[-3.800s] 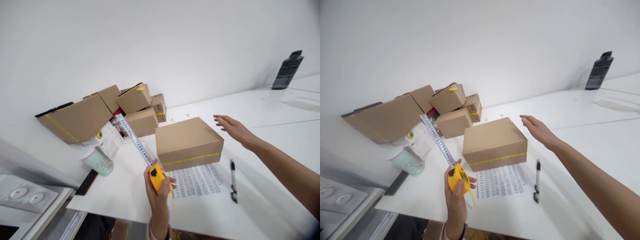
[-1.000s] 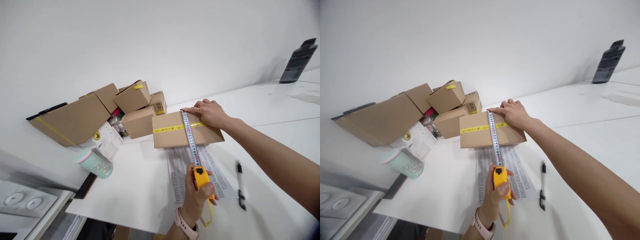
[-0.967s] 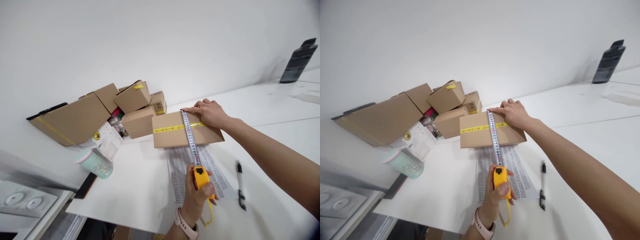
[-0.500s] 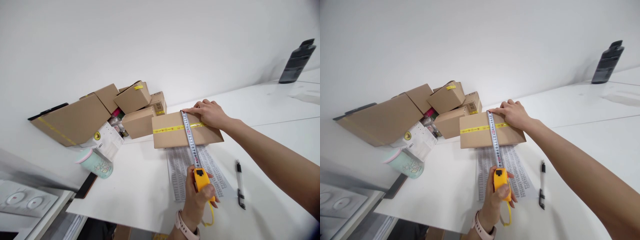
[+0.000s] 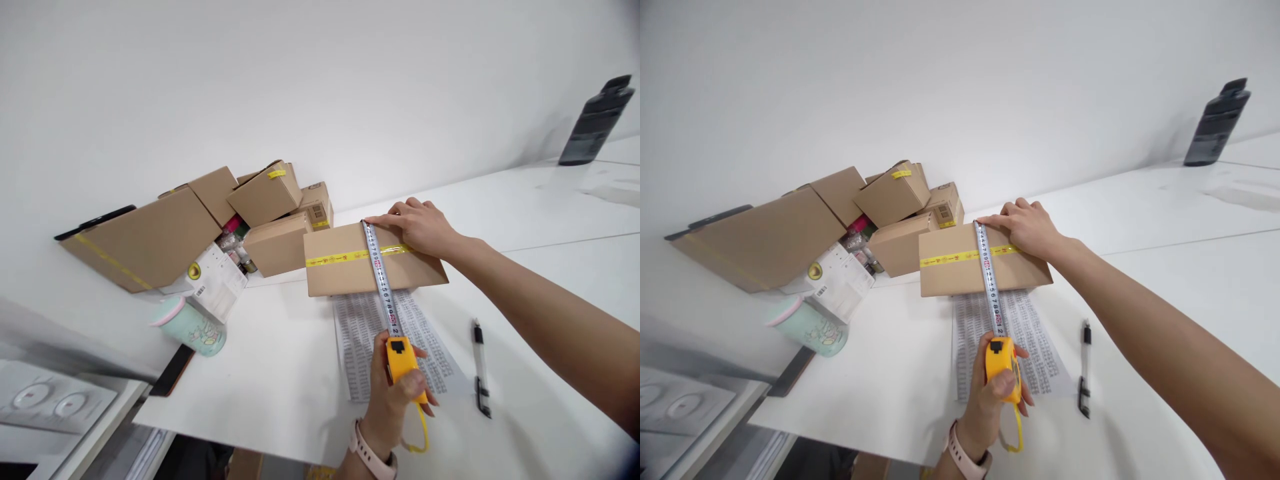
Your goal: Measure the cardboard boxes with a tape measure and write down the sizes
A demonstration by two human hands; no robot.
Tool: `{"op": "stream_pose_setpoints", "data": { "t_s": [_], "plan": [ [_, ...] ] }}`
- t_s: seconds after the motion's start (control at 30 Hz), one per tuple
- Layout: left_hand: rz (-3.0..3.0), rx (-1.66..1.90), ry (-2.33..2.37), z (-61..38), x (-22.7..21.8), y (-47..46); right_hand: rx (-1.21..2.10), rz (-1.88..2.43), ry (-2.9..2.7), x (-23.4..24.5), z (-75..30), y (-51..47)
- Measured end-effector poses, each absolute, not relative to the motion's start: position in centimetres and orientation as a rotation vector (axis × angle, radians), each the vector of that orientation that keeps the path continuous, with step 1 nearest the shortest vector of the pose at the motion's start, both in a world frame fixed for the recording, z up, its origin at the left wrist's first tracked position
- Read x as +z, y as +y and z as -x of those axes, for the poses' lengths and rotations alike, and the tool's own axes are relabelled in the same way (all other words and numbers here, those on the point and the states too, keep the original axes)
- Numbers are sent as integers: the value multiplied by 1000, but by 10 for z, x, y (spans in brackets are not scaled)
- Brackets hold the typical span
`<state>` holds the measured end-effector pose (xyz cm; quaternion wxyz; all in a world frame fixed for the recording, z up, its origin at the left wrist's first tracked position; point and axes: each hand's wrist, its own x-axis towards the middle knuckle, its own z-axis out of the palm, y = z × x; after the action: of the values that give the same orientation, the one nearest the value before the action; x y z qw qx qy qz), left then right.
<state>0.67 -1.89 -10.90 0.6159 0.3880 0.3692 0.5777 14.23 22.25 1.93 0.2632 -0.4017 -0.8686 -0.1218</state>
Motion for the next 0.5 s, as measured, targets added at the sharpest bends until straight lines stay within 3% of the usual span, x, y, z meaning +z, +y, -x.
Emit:
{"op": "stream_pose_setpoints", "data": {
  "t_s": [0.5],
  "plan": [
    [-952,1461,750,37,-72,-81,-421,1122,-2222,11,-139,185]
  ]
}}
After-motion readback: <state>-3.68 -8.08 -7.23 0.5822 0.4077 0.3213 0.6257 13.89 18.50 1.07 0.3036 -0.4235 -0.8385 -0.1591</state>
